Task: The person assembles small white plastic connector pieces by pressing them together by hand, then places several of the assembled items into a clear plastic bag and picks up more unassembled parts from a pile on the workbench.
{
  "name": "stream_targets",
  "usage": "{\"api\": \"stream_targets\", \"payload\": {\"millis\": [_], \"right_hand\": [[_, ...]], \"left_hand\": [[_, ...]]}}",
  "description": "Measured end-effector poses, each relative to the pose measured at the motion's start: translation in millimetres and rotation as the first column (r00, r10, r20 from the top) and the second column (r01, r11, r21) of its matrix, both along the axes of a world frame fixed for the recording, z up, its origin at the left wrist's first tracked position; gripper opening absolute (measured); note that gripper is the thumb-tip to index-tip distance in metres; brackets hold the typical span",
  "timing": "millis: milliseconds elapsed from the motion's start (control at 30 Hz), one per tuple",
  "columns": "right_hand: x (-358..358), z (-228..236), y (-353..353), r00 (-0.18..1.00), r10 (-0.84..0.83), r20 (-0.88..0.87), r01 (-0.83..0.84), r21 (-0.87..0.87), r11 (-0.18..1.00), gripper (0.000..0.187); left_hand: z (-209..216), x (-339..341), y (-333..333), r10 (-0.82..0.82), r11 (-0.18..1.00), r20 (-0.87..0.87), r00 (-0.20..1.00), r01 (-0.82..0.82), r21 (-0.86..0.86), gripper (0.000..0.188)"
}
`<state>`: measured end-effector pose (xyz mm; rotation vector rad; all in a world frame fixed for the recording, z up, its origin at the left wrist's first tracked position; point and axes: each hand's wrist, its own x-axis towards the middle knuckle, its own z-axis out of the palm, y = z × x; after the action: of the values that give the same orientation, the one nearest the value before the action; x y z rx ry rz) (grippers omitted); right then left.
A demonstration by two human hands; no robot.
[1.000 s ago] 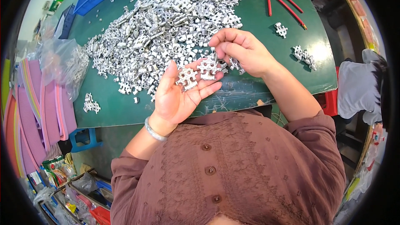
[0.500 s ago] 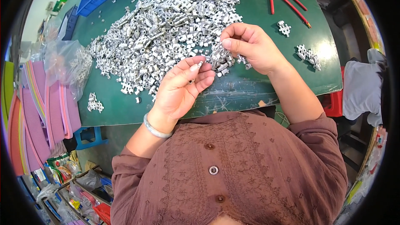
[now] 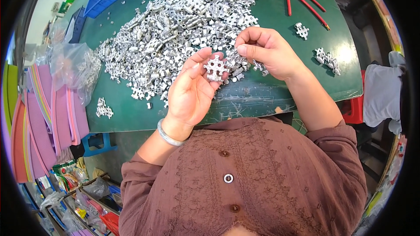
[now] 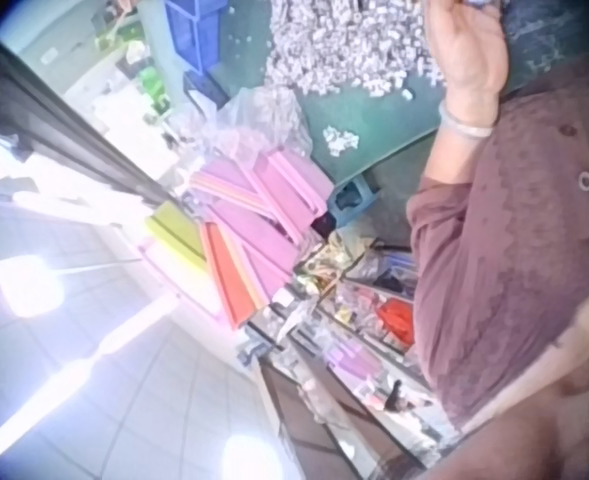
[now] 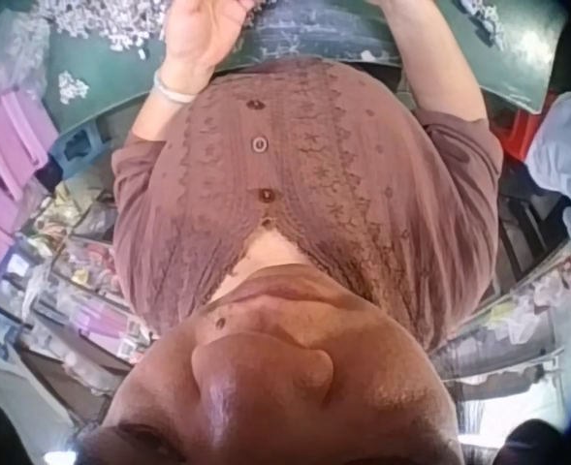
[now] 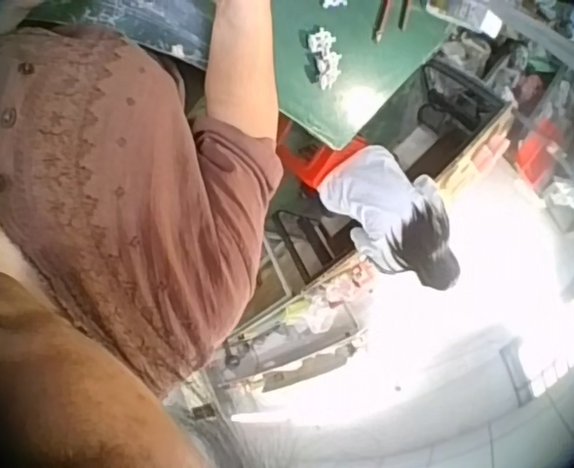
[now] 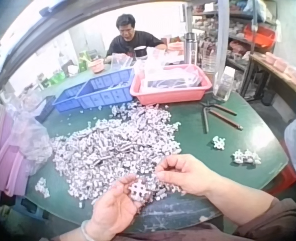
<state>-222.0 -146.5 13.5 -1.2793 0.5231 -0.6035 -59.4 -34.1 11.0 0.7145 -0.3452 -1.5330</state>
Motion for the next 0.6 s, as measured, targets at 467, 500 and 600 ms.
{"api": "stream_targets", "payload": {"millis": [467,500,600], "right_hand": [[-0.7,0.0,-0.7,0.999,0.018,0.028,-0.019,0.035,0.999,0.007],[-0.9,0.4,-0.8,1.0,0.018,0.025,-0.019,0.033,0.999,0.007],[-1.4,1.2,-0.8,1.0,0.016,0.024,-0.017,0.036,0.999,0.007]], "left_hand": [[0.5,-1.0,2.2,0.028,0.998,0.117,0.993,-0.021,-0.061,0.043],[0.0,-1.1,2.0,0.026,0.998,0.118,0.993,-0.019,-0.061,0.043],[-2.6,-0.9,1.4,0.022,0.997,0.139,0.99,-0.012,-0.074,0.042]]}}
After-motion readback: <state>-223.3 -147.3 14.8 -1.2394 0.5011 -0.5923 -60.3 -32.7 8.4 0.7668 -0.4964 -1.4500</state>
